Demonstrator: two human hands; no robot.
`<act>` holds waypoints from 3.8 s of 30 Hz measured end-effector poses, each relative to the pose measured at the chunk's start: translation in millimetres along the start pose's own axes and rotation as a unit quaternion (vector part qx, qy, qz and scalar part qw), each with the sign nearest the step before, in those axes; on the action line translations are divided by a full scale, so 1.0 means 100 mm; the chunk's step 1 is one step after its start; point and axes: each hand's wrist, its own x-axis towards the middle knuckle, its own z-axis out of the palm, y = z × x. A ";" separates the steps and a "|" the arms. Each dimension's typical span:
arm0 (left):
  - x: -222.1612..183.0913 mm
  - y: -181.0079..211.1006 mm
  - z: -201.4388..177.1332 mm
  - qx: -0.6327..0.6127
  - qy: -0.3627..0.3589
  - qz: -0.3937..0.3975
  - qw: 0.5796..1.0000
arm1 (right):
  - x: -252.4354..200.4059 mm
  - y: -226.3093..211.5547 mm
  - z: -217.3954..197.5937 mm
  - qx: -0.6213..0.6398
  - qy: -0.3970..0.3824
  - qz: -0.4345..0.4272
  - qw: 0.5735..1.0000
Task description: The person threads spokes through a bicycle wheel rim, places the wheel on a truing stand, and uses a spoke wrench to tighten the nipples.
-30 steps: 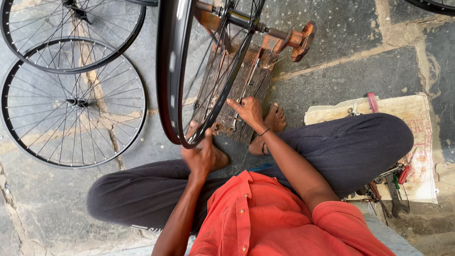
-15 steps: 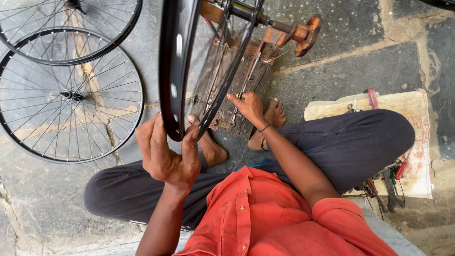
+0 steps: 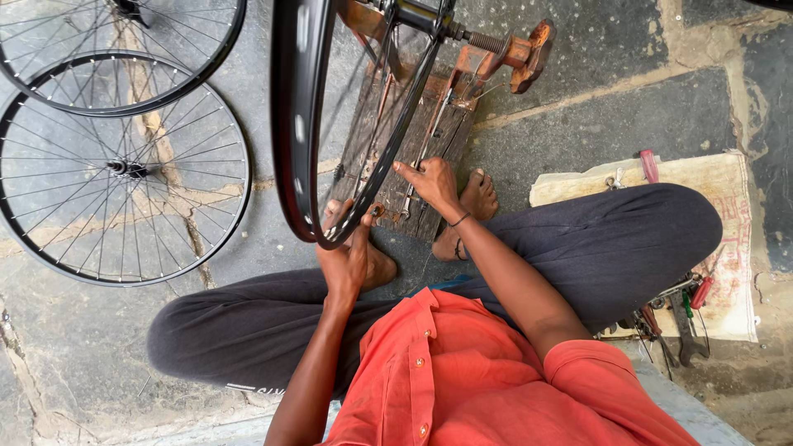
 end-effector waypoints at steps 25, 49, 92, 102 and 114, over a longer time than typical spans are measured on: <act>0.42 0.95 -0.49 -0.219 0.104 0.125 0.962 | -0.87 -3.03 -1.85 0.143 -0.127 -0.534 0.824; 0.80 1.83 -0.59 -0.199 0.126 0.153 0.960 | -0.61 -3.32 -1.88 0.084 0.091 -0.646 0.753; -0.02 -1.05 0.16 -0.189 0.128 -0.244 0.943 | -0.19 -0.27 -0.14 0.058 0.018 -0.080 0.995; -0.09 -0.85 0.53 -0.179 0.046 -0.252 0.950 | -0.06 -0.12 -0.06 -0.053 0.021 -0.040 0.998; -0.08 -0.58 0.44 -0.129 0.025 -0.228 0.965 | -0.07 -0.18 -0.10 -0.055 0.021 -0.035 0.998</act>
